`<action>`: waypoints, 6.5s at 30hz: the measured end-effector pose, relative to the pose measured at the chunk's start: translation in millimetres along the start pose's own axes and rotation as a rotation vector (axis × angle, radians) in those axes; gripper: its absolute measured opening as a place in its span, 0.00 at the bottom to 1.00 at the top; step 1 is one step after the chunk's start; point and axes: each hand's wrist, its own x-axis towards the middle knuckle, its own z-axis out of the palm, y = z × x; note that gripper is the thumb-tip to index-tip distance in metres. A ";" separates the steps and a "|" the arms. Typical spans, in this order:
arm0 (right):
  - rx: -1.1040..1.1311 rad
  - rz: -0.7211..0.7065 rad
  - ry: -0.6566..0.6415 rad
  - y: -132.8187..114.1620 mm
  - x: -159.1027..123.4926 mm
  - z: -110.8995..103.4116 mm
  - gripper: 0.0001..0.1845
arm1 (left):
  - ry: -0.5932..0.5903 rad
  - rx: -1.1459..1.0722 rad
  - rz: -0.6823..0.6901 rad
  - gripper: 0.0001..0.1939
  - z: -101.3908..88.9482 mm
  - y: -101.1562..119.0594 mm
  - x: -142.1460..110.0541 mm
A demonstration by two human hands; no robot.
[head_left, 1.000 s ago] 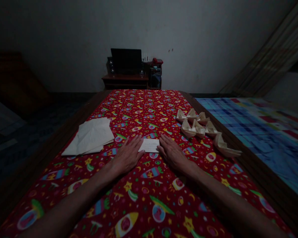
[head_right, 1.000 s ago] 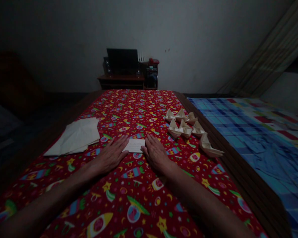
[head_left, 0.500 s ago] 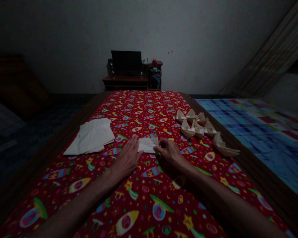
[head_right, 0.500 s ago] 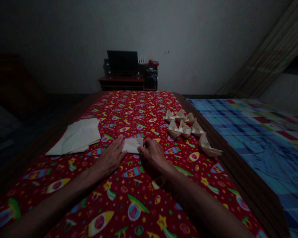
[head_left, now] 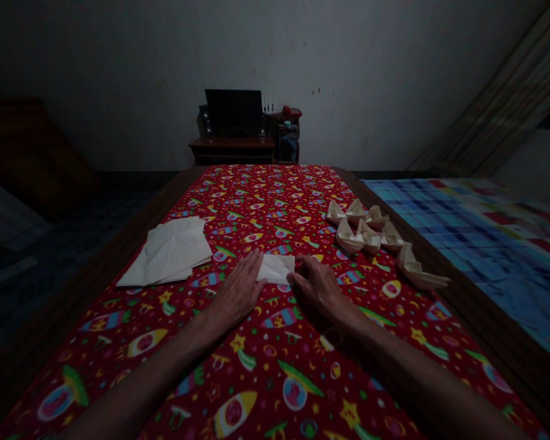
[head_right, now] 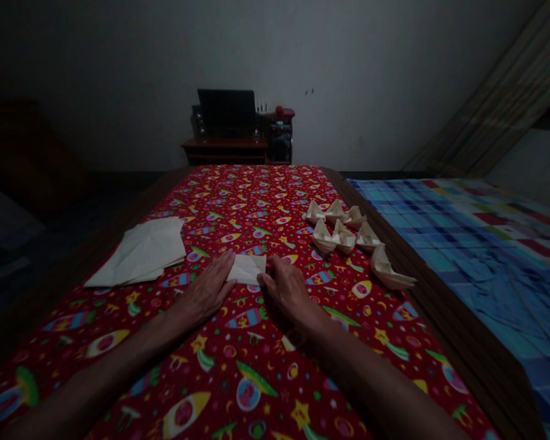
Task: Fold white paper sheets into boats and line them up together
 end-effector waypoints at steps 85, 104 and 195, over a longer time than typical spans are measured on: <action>-0.458 -0.457 -0.239 -28.4 -65.2 -8.4 0.08 | -0.134 -0.059 0.003 0.10 -38.4 48.7 -14.6; -0.414 -0.408 -0.110 -25.6 -63.1 -3.6 0.08 | -0.248 0.038 0.115 0.24 -45.8 61.8 -42.2; -0.056 -0.164 -0.210 -23.8 -6.5 6.5 0.11 | -0.059 -0.574 -0.328 0.06 -36.9 52.5 -24.0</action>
